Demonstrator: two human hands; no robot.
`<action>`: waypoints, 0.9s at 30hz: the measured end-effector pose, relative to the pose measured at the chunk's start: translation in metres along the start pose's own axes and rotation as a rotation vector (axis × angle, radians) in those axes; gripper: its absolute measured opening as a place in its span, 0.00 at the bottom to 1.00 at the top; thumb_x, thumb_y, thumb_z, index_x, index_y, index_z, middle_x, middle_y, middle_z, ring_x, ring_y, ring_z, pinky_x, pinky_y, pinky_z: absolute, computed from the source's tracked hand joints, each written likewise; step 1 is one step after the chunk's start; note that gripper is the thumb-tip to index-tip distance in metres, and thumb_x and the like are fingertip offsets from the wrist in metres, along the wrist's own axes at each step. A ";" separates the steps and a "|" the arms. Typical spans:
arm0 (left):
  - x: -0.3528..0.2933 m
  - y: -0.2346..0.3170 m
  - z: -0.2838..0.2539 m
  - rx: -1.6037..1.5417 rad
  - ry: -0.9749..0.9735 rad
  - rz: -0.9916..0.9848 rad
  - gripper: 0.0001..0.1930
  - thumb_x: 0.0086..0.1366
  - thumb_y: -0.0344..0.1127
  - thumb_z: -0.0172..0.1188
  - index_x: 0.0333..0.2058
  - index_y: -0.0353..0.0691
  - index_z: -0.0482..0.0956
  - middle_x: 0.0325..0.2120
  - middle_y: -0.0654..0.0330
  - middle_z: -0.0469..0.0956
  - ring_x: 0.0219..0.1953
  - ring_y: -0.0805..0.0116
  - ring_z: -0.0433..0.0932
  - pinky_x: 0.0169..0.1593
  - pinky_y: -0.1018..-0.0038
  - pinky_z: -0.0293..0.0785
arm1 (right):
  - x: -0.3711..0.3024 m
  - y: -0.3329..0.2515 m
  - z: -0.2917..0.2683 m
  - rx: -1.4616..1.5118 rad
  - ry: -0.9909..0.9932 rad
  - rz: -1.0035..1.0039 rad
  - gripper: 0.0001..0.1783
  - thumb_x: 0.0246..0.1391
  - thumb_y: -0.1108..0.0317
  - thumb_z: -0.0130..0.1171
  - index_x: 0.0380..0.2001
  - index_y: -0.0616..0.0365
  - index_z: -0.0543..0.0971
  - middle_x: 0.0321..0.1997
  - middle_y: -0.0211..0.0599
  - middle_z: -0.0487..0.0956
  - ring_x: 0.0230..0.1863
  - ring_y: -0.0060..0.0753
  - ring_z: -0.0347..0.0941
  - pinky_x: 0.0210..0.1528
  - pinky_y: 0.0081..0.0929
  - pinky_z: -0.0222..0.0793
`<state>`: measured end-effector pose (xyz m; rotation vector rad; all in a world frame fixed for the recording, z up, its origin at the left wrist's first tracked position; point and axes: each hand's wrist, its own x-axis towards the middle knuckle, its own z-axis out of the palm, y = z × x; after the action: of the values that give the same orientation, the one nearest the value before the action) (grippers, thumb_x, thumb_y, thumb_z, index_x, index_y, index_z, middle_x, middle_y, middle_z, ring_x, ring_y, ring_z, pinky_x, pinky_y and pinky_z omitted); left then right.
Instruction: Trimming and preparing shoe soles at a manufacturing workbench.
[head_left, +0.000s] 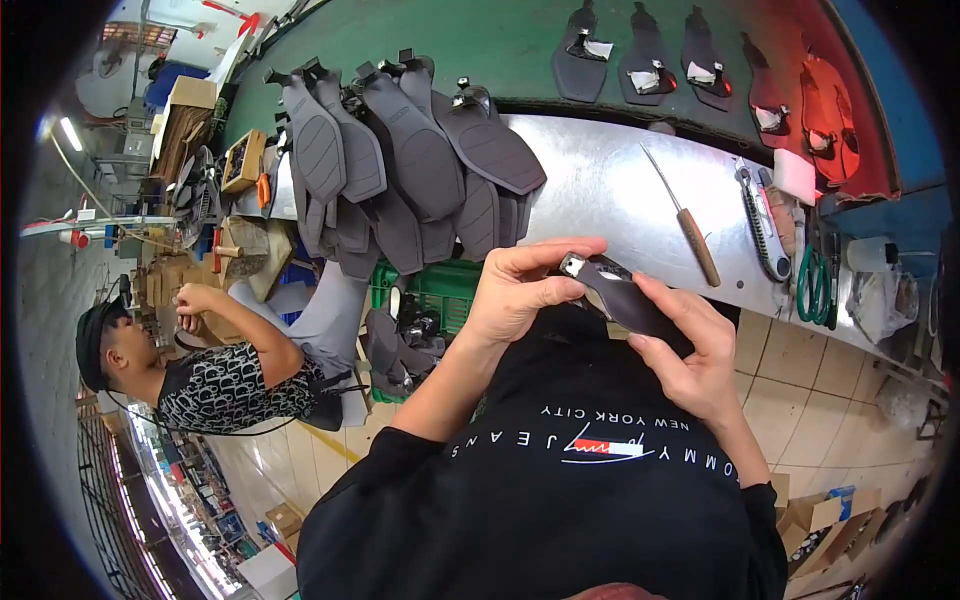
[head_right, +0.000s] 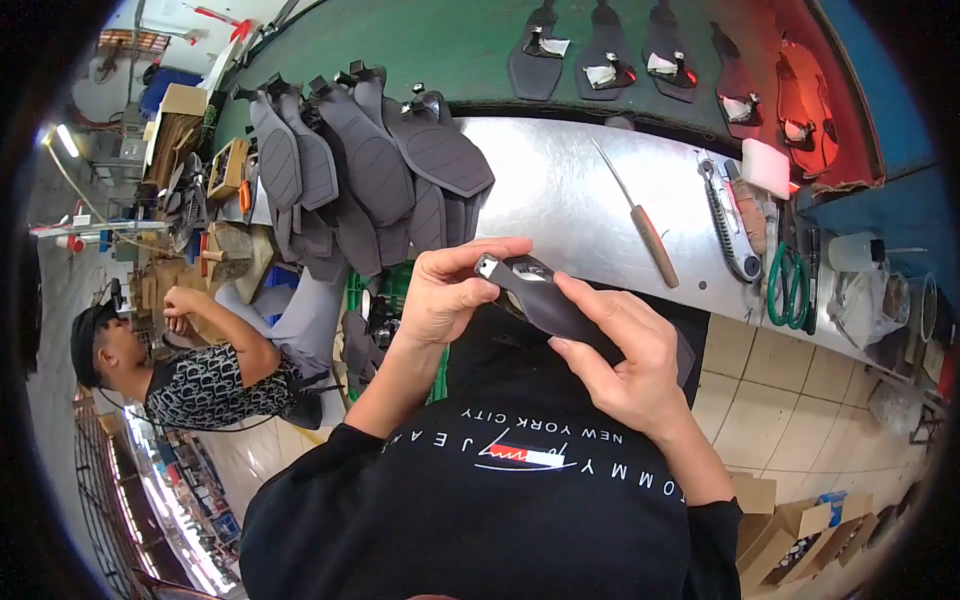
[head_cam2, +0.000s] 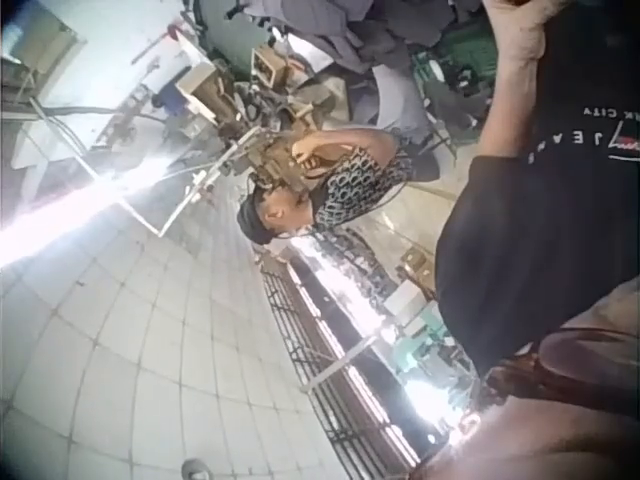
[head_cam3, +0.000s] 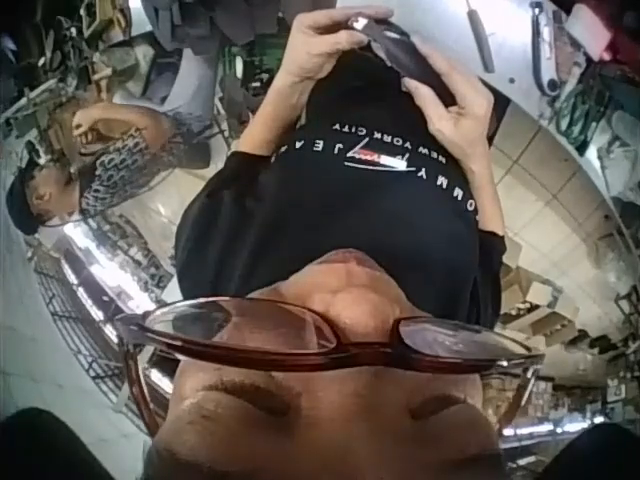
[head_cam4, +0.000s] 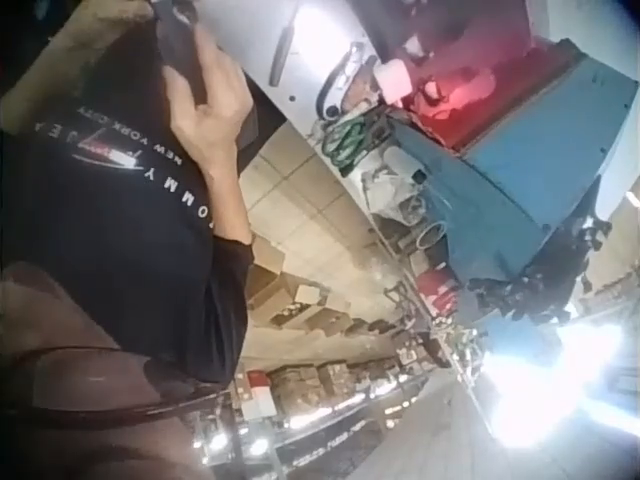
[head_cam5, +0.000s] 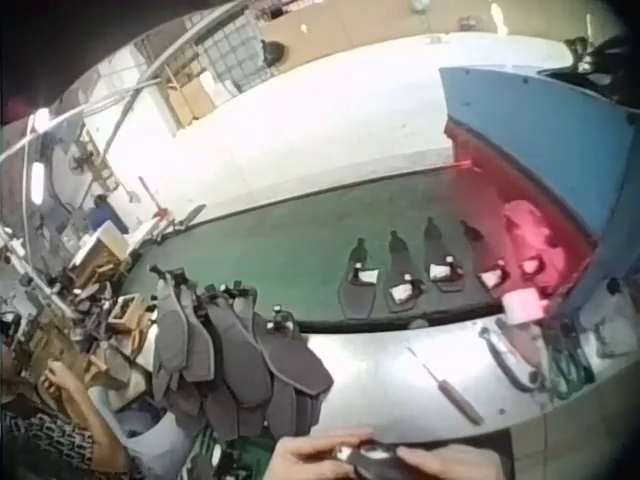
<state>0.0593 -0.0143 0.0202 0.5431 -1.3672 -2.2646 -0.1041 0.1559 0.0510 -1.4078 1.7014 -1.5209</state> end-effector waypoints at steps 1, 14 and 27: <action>0.000 0.000 0.000 0.018 0.004 0.001 0.20 0.52 0.20 0.67 0.46 0.29 0.79 0.51 0.40 0.75 0.51 0.57 0.78 0.56 0.66 0.74 | 0.000 -0.001 0.000 -0.005 -0.002 0.004 0.29 0.41 0.77 0.65 0.52 0.63 0.77 0.41 0.46 0.82 0.39 0.40 0.79 0.44 0.29 0.72; 0.000 -0.005 0.006 0.087 -0.076 0.140 0.20 0.53 0.16 0.64 0.47 0.31 0.80 0.51 0.43 0.75 0.49 0.64 0.78 0.48 0.76 0.78 | 0.004 -0.004 -0.004 -0.107 -0.031 -0.040 0.28 0.41 0.77 0.66 0.51 0.61 0.78 0.34 0.45 0.80 0.33 0.43 0.77 0.35 0.32 0.72; 0.000 -0.002 -0.004 0.495 -0.181 0.315 0.17 0.51 0.17 0.64 0.42 0.27 0.82 0.44 0.47 0.79 0.42 0.65 0.80 0.41 0.76 0.76 | 0.001 -0.001 -0.004 -0.132 -0.007 -0.091 0.27 0.39 0.75 0.68 0.49 0.61 0.78 0.35 0.45 0.80 0.34 0.45 0.78 0.36 0.33 0.73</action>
<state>0.0607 -0.0161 0.0169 0.2483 -1.9675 -1.7574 -0.1078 0.1567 0.0531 -1.5748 1.7839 -1.4716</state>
